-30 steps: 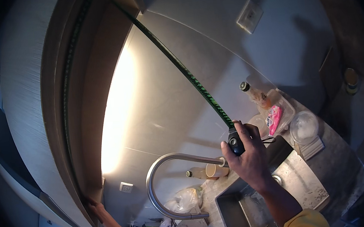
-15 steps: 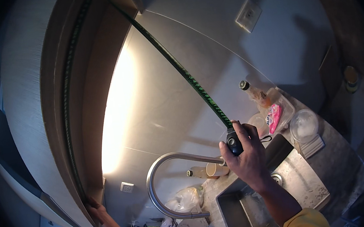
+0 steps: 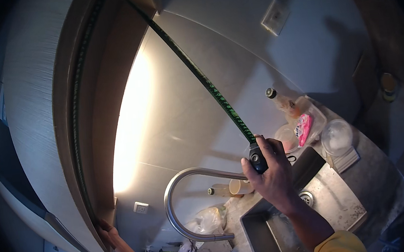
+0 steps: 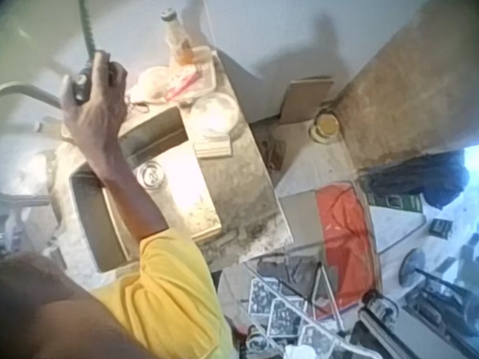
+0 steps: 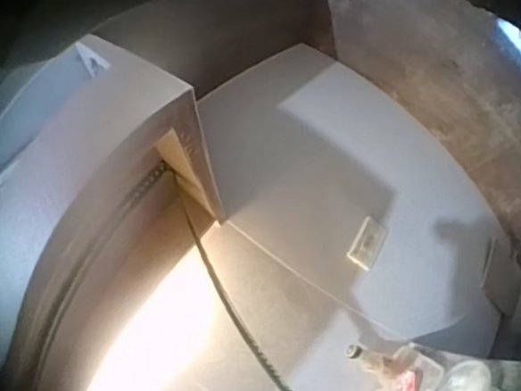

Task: The person measures a wooden panel using a tape measure at a sink, then moves to the floor to mark the wood with a pencil and cut it using a utility knife.

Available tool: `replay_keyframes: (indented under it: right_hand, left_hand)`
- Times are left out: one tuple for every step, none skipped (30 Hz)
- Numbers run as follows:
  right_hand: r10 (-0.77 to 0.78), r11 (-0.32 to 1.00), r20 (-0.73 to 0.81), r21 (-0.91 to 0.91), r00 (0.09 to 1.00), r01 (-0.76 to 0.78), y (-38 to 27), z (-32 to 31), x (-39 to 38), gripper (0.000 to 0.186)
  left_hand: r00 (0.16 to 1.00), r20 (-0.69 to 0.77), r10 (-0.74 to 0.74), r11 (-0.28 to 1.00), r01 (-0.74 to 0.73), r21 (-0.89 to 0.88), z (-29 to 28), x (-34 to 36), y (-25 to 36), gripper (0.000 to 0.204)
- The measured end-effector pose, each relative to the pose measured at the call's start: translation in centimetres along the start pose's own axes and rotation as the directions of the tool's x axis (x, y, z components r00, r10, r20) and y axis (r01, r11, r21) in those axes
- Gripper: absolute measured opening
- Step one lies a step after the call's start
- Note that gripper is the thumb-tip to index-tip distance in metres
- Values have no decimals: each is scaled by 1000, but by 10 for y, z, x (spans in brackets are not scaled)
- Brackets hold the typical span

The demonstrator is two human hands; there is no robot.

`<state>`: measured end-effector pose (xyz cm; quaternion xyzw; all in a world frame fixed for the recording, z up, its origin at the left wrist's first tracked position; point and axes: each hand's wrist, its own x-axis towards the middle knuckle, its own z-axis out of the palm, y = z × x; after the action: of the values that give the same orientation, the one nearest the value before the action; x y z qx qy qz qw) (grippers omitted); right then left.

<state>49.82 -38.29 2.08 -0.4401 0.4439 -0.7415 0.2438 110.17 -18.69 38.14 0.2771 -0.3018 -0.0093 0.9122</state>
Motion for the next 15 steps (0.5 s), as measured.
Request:
replay_keyframes:
  right_hand:
    - [-7, 1000, -7, 2, 1000, 7, 0, 0, 0, 62]
    - [-22, 1000, -16, -3, 1000, 22, -1, 0, 0, 62]
    - [-4, 1000, -6, 7, 1000, 4, -1, -1, 0, 62]
    - [6, 1000, 0, 8, 1000, -6, -1, -1, 0, 61]
    - [2, 1000, -6, -1, 1000, -2, -1, -2, 1, 61]
    - [10, 1000, 0, 7, 1000, -10, -1, -2, 1, 61]
    - [3, 1000, -3, 4, 1000, -3, -1, -1, 1, 61]
    - [-16, 1000, -13, -9, 1000, 16, -1, -1, 1, 61]
    - [-2, 1000, -4, -5, 1000, 2, -1, -1, 1, 61]
    - [0, 1000, -3, -11, 1000, 0, -1, -1, 1, 61]
    - [-10, 1000, -7, -29, 1000, 10, -1, -1, 1, 61]
    - [7, 1000, -3, -9, 1000, -7, -1, -1, 1, 61]
    - [9, 1000, -3, -1, 1000, -9, -1, -1, 1, 61]
    - [1, 1000, -10, -2, 1000, -1, 0, -1, 1, 61]
    - [7, 1000, -4, 4, 1000, -7, 0, -1, 1, 60]
  left_hand:
    - [1000, 2, -13, 1000, 13, 12, -1, 2, 0, 32]
    - [1000, 7, -21, 1000, 21, -1, -2, 3, -1, 32]
    - [1000, 19, -21, 1000, 21, 8, -3, 5, -1, 33]
    - [1000, 20, 13, 999, -13, 43, -4, 6, -1, 33]
    - [998, 47, -32, 999, 32, 9, -4, 7, -2, 34]
    - [997, 61, -45, 999, 45, 0, -3, 8, -2, 35]
    - [996, 74, -58, 998, 58, -8, -3, 8, -2, 35]
    - [997, 61, -48, 999, 48, -5, -2, 8, -2, 35]
    - [998, 48, -37, 999, 37, 0, -2, 7, -2, 36]
    - [999, 35, -25, 1000, 25, 6, -1, 6, -2, 36]
    - [999, 36, -30, 1000, 29, 8, 0, 4, -2, 36]
    - [999, 39, -35, 999, 35, 9, 1, 3, -1, 37]
    - [998, 50, -25, 999, 24, 30, 1, 2, -1, 37]
    - [998, 38, -46, 999, 46, 8, 1, 1, 0, 38]
    - [998, 36, -52, 999, 52, 5, 1, 1, 0, 38]
